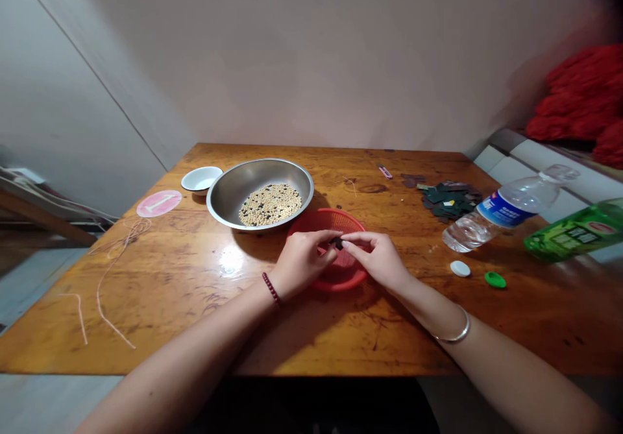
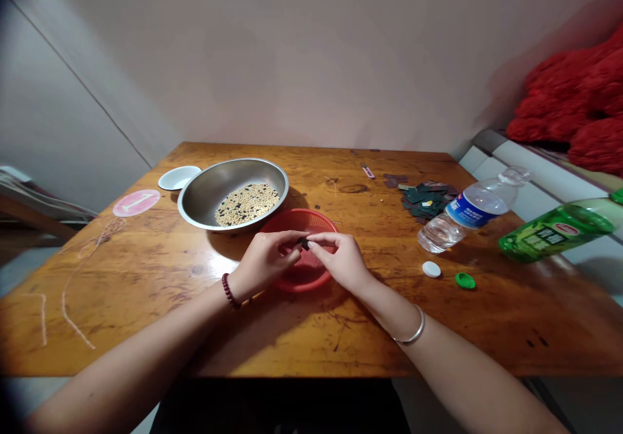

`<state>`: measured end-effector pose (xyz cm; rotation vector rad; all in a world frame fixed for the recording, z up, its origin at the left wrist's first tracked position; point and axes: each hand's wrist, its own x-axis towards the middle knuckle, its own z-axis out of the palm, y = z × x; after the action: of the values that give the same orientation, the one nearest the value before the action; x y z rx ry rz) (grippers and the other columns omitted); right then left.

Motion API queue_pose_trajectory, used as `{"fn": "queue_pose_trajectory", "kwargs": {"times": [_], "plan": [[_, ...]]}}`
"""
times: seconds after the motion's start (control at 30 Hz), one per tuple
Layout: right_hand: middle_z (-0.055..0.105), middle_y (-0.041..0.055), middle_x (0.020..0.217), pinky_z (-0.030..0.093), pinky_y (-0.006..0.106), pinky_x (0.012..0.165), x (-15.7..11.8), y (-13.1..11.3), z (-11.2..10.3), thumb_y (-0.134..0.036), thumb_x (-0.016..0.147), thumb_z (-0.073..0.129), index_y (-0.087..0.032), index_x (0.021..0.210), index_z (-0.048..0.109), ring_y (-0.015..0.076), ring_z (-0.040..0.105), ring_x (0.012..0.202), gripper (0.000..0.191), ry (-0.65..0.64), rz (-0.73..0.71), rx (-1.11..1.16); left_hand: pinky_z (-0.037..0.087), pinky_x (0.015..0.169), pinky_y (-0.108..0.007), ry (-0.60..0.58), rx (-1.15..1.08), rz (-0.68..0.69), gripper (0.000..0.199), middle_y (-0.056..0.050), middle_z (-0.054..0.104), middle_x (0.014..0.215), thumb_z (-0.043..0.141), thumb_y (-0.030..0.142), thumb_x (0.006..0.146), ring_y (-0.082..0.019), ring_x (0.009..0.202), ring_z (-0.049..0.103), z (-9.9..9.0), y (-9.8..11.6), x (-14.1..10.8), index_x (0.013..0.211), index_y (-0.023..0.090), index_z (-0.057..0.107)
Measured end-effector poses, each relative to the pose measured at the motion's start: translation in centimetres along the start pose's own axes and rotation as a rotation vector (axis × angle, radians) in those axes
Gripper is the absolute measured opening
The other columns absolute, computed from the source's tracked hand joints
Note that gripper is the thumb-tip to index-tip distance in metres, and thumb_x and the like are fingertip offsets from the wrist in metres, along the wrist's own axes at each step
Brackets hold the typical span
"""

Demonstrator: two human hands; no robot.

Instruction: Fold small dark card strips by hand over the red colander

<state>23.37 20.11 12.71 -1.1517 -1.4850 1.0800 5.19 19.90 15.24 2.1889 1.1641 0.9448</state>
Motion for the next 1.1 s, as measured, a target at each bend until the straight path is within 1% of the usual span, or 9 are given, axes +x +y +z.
{"fn": "queue_pose_trajectory", "kwargs": {"times": [0.5,0.7,0.93,1.1], "plan": [[0.077,0.0079,0.09,0.058,0.04,0.086,0.08,-0.02,0.05,-0.035,0.073,0.07,-0.019,0.087,0.076,0.0235,0.073,0.085,0.022,0.023,-0.002,0.01,0.053,0.074,-0.022,0.0,-0.021,-0.004,0.037,-0.004,0.075,0.102,0.059,0.012,0.08,-0.013,0.08,0.069,0.12,-0.23,0.03,0.114,0.021,0.069],[0.077,0.0081,0.089,0.058,0.039,0.085,0.12,-0.13,0.01,-0.037,0.073,0.071,-0.019,0.087,0.076,0.0236,0.073,0.084,0.023,0.022,0.011,0.024,0.053,0.077,-0.023,-0.007,-0.007,0.013,0.038,-0.004,0.074,0.103,0.059,0.012,0.081,-0.015,0.084,0.069,0.02,-0.26,0.07,0.116,0.021,0.067],[0.077,0.0076,0.088,0.058,0.038,0.084,0.18,-0.27,-0.01,-0.038,0.073,0.071,-0.019,0.087,0.075,0.0225,0.073,0.083,0.024,0.018,0.008,0.07,0.054,0.073,-0.021,-0.002,-0.034,0.006,0.035,-0.003,0.074,0.101,0.06,0.016,0.083,-0.012,0.079,0.068,0.09,-0.33,0.02,0.117,0.022,0.065],[0.077,0.0077,0.089,0.058,0.039,0.085,0.22,-0.43,0.01,-0.04,0.072,0.072,-0.019,0.087,0.076,0.0229,0.073,0.083,0.026,0.03,-0.005,0.069,0.053,0.072,-0.021,0.011,-0.05,0.005,0.031,-0.004,0.073,0.099,0.06,0.02,0.085,-0.013,0.081,0.068,0.02,-0.12,0.0,0.116,0.022,0.065]]}}
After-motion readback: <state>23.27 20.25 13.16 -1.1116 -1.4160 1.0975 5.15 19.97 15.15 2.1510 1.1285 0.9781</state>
